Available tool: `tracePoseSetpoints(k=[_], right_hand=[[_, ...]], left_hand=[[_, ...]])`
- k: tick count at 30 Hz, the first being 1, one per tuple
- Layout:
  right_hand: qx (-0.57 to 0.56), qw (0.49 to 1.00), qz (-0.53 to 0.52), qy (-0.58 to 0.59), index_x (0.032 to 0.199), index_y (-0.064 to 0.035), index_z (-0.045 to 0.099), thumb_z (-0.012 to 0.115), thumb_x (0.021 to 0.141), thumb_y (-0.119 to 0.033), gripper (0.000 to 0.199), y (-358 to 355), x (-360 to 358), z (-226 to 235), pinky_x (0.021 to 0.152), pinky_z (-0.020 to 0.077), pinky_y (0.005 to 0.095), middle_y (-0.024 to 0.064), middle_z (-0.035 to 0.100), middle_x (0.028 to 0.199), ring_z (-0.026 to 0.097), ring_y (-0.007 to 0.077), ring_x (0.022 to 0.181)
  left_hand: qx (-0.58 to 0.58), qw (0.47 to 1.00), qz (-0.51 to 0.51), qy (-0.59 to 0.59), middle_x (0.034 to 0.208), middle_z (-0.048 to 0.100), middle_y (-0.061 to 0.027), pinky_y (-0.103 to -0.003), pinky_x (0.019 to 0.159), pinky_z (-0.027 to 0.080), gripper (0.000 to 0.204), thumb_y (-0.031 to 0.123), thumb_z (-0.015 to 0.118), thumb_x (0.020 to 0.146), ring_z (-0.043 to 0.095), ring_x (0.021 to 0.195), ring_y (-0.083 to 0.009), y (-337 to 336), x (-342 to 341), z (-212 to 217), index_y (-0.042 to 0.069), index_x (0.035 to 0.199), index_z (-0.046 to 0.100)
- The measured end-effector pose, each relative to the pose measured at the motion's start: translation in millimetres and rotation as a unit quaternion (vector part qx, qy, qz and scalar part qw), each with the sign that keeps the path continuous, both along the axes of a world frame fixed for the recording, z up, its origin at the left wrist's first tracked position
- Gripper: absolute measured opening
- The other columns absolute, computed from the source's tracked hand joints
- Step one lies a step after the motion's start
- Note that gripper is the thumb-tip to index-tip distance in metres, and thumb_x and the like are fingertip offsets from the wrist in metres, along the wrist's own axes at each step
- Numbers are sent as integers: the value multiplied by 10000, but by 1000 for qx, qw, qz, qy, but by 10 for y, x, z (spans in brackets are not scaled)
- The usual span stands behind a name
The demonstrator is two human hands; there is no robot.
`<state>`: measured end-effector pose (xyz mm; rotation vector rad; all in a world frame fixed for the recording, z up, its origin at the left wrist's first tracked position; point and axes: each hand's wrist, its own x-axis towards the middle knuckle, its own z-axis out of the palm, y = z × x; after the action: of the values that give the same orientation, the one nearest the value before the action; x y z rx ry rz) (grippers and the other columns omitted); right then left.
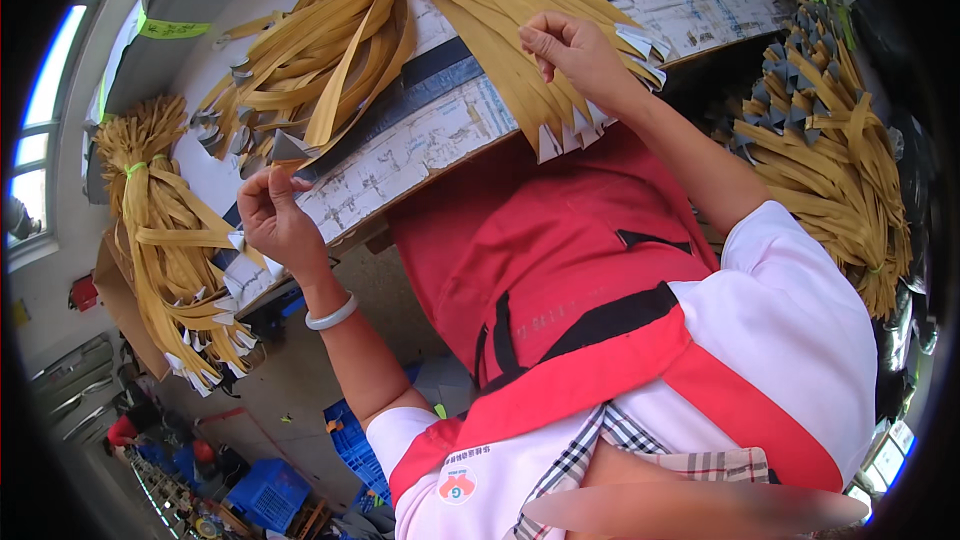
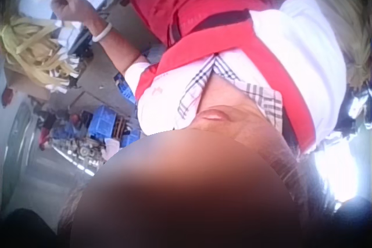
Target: Preparing and bundling yellow fabric straps at a workbench.
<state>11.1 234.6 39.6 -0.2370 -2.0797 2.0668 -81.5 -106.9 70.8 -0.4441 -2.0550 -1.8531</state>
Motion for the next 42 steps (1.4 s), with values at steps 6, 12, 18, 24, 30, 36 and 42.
tracePoseSetpoints(k=[6, 12, 18, 24, 30, 36, 42], right_hand=[[-115, 983, 118, -74, 955, -35, 606, 616, 986, -291, 258, -611, 132, 201, 541, 441, 203, -20, 554, 744, 517, 43, 585], [-114, 978, 169, -33, 899, -52, 589, 632, 979, -238, 207, -813, 77, 53, 468, 384, 197, -29, 519, 657, 477, 34, 516], [83, 992, 80, 53, 958, -23, 617, 636, 969, -175, 154, -516, 182, 40, 560, 443, 237, -30, 554, 730, 519, 62, 610], [410, 903, 124, 35, 936, -92, 621, 636, 897, -171, 90, 94, 656, 2, 714, 494, 343, 76, 603, 825, 611, 245, 781], [654, 696, 230, 185, 881, -141, 617, 592, 795, -178, 97, -184, 676, -260, 951, 402, 338, 29, 560, 1035, 531, 206, 1053], [555, 766, 298, 129, 842, -103, 595, 627, 818, -123, 45, -176, 512, -158, 913, 406, 331, 57, 543, 967, 523, 230, 994], [2, 955, 286, -75, 922, -34, 570, 612, 949, -159, 135, -352, 378, 187, 729, 481, 273, 44, 598, 888, 591, 137, 829]], left_hand=[[-80, 983, -165, -1, 821, 562, -48, -209, 634, 454, 99, -48, 631, 912, 552, 699, -89, 501, 308, -60, 3, 891, 548], [-212, 952, -213, 49, 775, 547, -105, -298, 604, 463, 160, -63, 666, 850, 573, 663, -211, 745, 587, -197, 5, 853, 521], [90, 993, 40, -68, 936, 605, -93, -306, 742, 578, 170, 161, 525, 1028, 658, 801, -184, 32, -124, -63, -5, 1061, 535], [-25, 992, -9, -120, 980, 640, -61, -256, 748, 535, 139, 90, 588, 991, 633, 872, -133, -451, 20, -291, -2, 1092, 616], [-112, 917, -288, -253, 859, 650, -9, -225, 738, 494, 94, -1, 633, 930, 595, 789, -81, 576, 719, -841, 3, 1019, 663], [-139, 906, -328, -228, 959, 646, -39, -238, 758, 504, 170, -69, 638, 878, 607, 841, -102, 889, 985, -914, -6, 1034, 663], [25, 950, -298, -88, 1084, 624, -89, -256, 813, 515, 226, -132, 681, 799, 621, 927, -160, 1036, 975, -622, -27, 998, 659]])
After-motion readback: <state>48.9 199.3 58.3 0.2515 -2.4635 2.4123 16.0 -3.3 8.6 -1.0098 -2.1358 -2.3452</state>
